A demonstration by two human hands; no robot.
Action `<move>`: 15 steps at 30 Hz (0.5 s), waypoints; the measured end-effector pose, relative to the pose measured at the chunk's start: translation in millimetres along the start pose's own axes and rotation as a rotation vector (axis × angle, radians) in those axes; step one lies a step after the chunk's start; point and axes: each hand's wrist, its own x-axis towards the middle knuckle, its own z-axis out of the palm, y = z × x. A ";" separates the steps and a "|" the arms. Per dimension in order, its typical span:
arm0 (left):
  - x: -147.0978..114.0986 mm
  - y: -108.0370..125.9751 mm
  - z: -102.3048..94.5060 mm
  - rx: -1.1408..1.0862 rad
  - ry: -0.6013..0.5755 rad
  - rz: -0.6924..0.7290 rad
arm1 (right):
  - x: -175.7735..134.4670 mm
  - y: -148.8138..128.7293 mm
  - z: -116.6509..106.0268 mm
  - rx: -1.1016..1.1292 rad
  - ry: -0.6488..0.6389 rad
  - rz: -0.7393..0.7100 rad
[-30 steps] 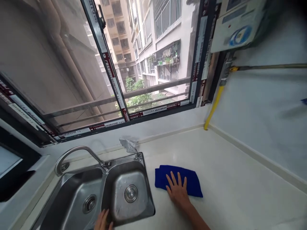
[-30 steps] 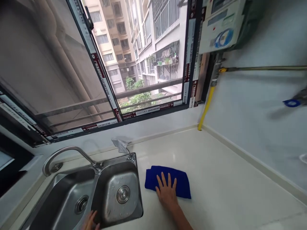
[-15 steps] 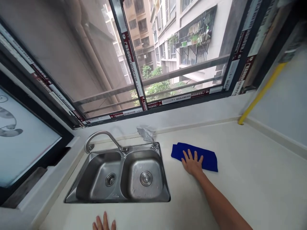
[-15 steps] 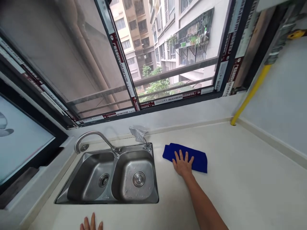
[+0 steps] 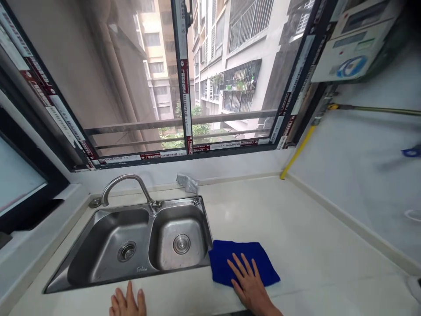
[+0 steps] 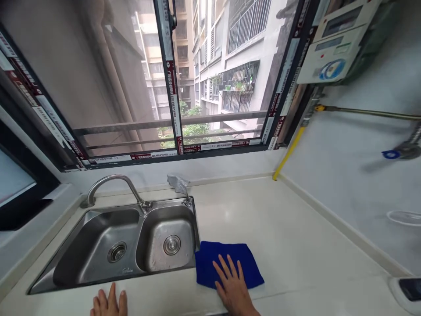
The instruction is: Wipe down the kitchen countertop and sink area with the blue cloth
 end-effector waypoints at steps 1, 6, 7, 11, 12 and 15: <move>-1.1 1.3 -1.6 -0.006 0.029 0.029 | -12.6 4.2 -4.1 0.000 -0.019 0.013; -1.7 3.9 -0.6 -0.022 0.102 0.062 | -74.7 40.0 -17.2 -0.017 -0.067 0.275; -1.6 3.6 0.8 -0.033 0.102 0.061 | -88.9 48.1 -19.3 -0.026 -0.069 0.340; -0.9 2.1 2.0 -0.091 0.104 0.050 | -146.0 79.3 -34.3 -0.051 -0.087 0.551; -0.3 2.1 0.5 -0.101 0.104 0.051 | -157.4 86.9 -39.0 -0.055 -0.086 0.610; 2.8 3.7 -6.4 -0.117 0.083 0.070 | -178.0 109.9 -48.7 -0.067 -0.063 0.809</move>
